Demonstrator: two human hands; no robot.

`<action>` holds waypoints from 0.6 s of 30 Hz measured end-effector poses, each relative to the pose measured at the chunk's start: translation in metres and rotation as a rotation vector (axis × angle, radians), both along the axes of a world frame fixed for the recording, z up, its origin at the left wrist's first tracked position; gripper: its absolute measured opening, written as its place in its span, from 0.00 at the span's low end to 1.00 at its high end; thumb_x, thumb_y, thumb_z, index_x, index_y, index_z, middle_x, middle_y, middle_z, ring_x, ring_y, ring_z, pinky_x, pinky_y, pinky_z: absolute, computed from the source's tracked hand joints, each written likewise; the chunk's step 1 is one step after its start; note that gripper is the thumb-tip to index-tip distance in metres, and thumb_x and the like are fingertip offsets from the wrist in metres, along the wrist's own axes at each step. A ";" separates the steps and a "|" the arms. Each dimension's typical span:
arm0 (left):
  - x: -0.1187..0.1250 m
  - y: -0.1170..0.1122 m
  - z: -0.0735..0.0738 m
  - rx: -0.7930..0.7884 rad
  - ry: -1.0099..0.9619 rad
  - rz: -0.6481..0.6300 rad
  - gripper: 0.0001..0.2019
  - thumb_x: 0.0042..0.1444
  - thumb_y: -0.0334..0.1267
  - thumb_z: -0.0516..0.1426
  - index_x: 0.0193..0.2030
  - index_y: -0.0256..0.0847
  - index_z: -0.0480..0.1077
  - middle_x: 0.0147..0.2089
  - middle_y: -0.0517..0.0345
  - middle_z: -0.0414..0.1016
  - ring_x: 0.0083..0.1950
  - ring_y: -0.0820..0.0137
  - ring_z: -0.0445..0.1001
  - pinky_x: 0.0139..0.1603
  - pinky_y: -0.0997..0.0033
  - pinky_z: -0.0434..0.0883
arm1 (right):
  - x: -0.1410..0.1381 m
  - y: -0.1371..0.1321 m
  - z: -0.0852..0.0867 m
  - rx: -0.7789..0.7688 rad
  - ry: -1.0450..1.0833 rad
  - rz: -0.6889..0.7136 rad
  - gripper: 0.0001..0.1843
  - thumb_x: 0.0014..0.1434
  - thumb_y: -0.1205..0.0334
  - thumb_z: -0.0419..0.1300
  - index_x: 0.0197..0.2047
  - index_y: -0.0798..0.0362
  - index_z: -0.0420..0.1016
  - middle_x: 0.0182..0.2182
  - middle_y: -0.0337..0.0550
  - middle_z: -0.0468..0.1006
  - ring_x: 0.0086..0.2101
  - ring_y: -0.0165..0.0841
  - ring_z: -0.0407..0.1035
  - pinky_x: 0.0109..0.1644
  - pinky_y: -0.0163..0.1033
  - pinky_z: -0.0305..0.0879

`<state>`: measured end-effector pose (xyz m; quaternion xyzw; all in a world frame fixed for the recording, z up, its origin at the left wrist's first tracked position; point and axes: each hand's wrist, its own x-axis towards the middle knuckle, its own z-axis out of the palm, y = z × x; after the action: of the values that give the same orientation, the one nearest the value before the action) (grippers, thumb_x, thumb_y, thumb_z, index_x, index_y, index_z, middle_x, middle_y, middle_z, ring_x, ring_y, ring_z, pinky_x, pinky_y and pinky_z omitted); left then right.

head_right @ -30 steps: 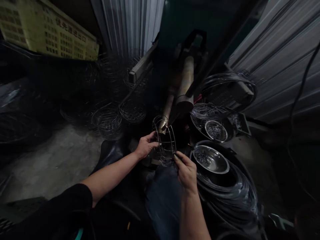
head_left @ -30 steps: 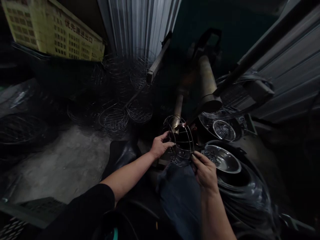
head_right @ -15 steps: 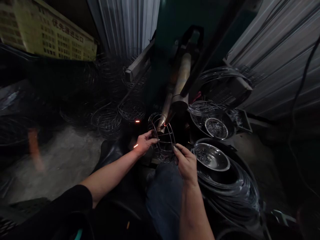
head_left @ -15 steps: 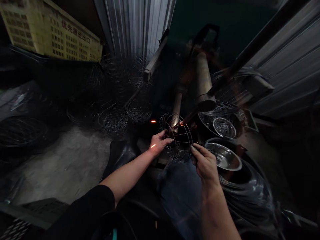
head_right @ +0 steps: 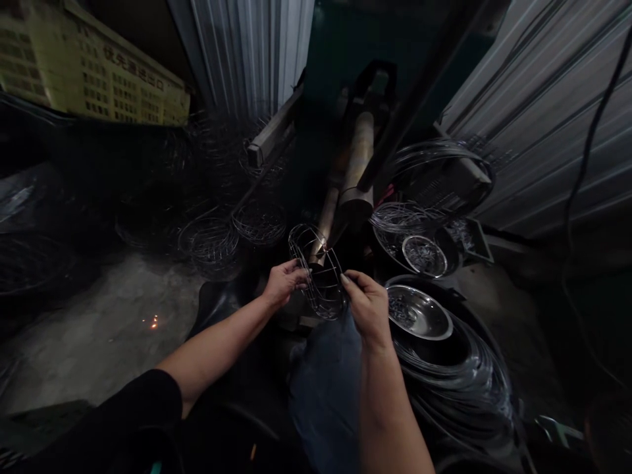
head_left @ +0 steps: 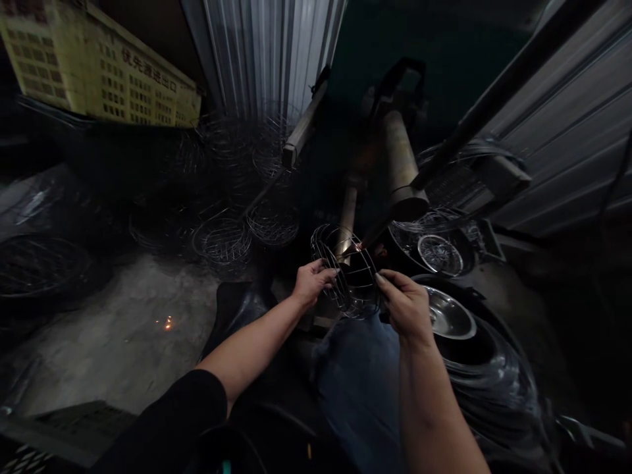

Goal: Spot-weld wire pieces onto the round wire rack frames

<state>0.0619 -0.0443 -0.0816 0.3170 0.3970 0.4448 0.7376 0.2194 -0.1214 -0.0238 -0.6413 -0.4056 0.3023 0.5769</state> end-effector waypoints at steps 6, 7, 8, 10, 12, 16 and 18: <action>0.004 0.001 -0.004 -0.011 -0.017 -0.011 0.19 0.36 0.40 0.69 0.36 0.34 0.74 0.27 0.59 0.73 0.26 0.75 0.72 0.27 0.76 0.67 | -0.002 0.003 0.003 -0.016 0.107 -0.041 0.17 0.42 0.51 0.72 0.32 0.54 0.81 0.23 0.38 0.77 0.25 0.28 0.67 0.28 0.34 0.63; 0.005 0.000 -0.005 -0.014 -0.029 -0.036 0.18 0.38 0.40 0.68 0.37 0.34 0.74 0.28 0.58 0.74 0.27 0.75 0.72 0.27 0.75 0.67 | -0.004 0.002 0.006 -0.028 0.132 -0.038 0.17 0.42 0.51 0.72 0.32 0.54 0.81 0.22 0.38 0.76 0.24 0.28 0.66 0.27 0.33 0.62; 0.006 -0.001 -0.006 -0.018 -0.041 -0.059 0.18 0.39 0.41 0.68 0.37 0.34 0.75 0.30 0.56 0.75 0.27 0.75 0.72 0.28 0.75 0.68 | -0.004 0.000 0.008 -0.041 0.154 -0.033 0.18 0.42 0.51 0.72 0.32 0.54 0.81 0.21 0.38 0.75 0.22 0.27 0.66 0.25 0.33 0.61; 0.007 -0.002 -0.007 -0.017 -0.055 -0.078 0.18 0.40 0.41 0.68 0.38 0.35 0.75 0.33 0.54 0.77 0.28 0.75 0.73 0.29 0.74 0.68 | -0.005 -0.002 0.013 -0.056 0.170 -0.021 0.19 0.40 0.51 0.73 0.32 0.54 0.81 0.21 0.38 0.75 0.21 0.27 0.64 0.24 0.33 0.60; 0.007 -0.002 -0.007 -0.031 -0.057 -0.067 0.19 0.38 0.40 0.69 0.37 0.35 0.75 0.33 0.54 0.76 0.28 0.75 0.73 0.28 0.74 0.68 | -0.006 -0.002 0.015 -0.037 0.157 -0.015 0.18 0.40 0.51 0.73 0.31 0.54 0.81 0.22 0.39 0.76 0.22 0.27 0.65 0.24 0.33 0.61; 0.007 0.001 -0.003 -0.101 -0.086 -0.056 0.18 0.38 0.38 0.69 0.36 0.34 0.74 0.32 0.55 0.76 0.26 0.74 0.73 0.29 0.73 0.68 | -0.007 0.008 0.020 0.001 0.120 -0.026 0.17 0.40 0.52 0.73 0.31 0.54 0.81 0.24 0.39 0.77 0.25 0.29 0.67 0.28 0.35 0.64; 0.006 0.003 -0.001 -0.130 -0.095 -0.048 0.16 0.39 0.37 0.68 0.34 0.34 0.73 0.30 0.56 0.76 0.26 0.74 0.74 0.29 0.72 0.69 | -0.009 0.017 0.024 -0.014 0.131 -0.012 0.19 0.38 0.52 0.74 0.31 0.55 0.81 0.24 0.40 0.77 0.25 0.30 0.68 0.29 0.36 0.65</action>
<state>0.0682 -0.0409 -0.0826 0.2563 0.3817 0.4151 0.7851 0.2105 -0.1044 -0.0001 -0.6267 -0.3611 0.3428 0.5995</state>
